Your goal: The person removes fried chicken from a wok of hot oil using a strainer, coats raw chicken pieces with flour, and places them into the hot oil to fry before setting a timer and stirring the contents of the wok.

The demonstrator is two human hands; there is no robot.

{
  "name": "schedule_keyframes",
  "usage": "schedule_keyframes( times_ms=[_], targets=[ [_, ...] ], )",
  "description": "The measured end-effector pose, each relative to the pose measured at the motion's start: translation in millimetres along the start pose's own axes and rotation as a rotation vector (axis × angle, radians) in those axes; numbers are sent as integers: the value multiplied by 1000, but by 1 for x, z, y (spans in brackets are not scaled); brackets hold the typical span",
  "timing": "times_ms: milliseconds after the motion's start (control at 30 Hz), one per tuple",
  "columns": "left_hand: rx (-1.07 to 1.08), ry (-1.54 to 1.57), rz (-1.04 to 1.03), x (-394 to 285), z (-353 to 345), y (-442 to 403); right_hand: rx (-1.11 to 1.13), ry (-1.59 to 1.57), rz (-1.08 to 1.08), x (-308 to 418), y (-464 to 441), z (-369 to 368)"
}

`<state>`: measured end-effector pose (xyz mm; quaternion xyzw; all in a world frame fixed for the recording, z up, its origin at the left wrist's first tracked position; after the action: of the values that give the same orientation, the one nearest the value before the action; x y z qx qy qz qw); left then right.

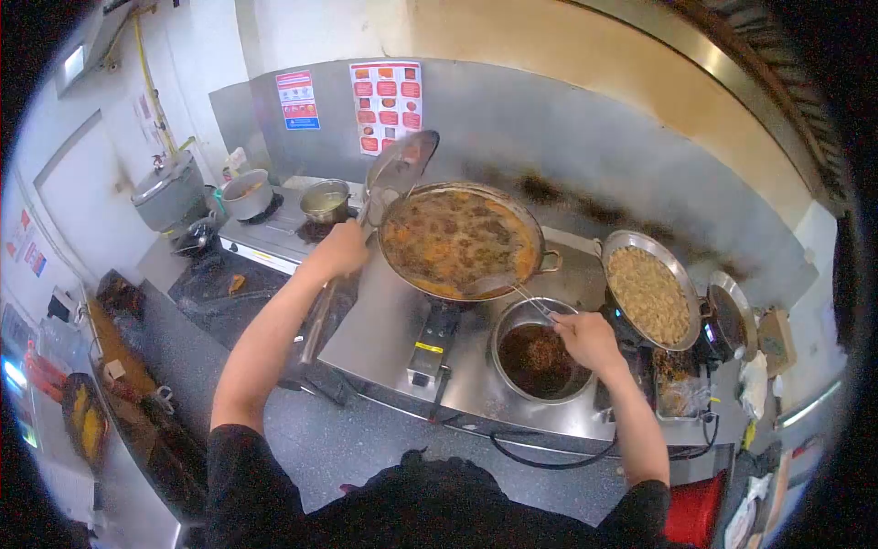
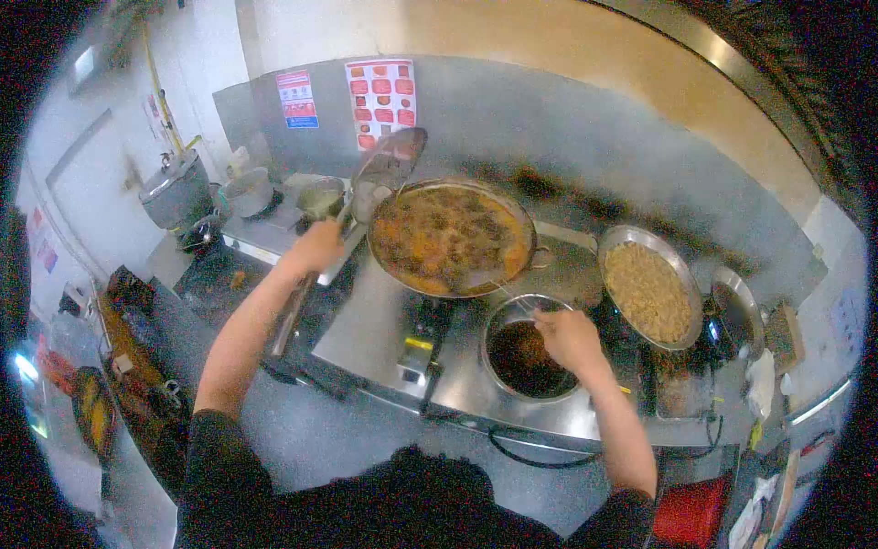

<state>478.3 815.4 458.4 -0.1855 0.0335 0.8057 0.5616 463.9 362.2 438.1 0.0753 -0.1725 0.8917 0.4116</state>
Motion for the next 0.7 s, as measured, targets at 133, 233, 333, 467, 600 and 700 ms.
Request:
schedule_keyframes(
  times_ms=[133, 233, 333, 467, 600, 700],
  targets=[
    [327, -420, -150, -6, -21, -27, 111, 45, 0, -4, -28, -8],
    [257, -313, -151, -6, -46, -45, 51, 28, 103, -15, -41, -35],
    [395, -297, -252, -16, -31, -50, 2, -10, 91, -26, -42, -55],
    [687, -255, -26, -32, -3, -48, 0, 11, 124, -43, -36, -46],
    [790, -16, 128, -31, -13, -55, 41, 53, 116, -63, -43, -48],
    [801, -130, -87, -21, -23, -69, 36, 73, 150, -81, -41, -41]
  ],
)
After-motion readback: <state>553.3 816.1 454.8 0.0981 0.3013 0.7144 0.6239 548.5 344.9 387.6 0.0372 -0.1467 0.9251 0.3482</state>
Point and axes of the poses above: each hand's wrist, its own y-axis away from the middle knuckle, its own z-axis out of the back of the hand, x = y × z, the point moved 2 cm from there along -y, towards the middle knuckle, and after that the axes turned 13 degrees about z, right-handed, at the moved point
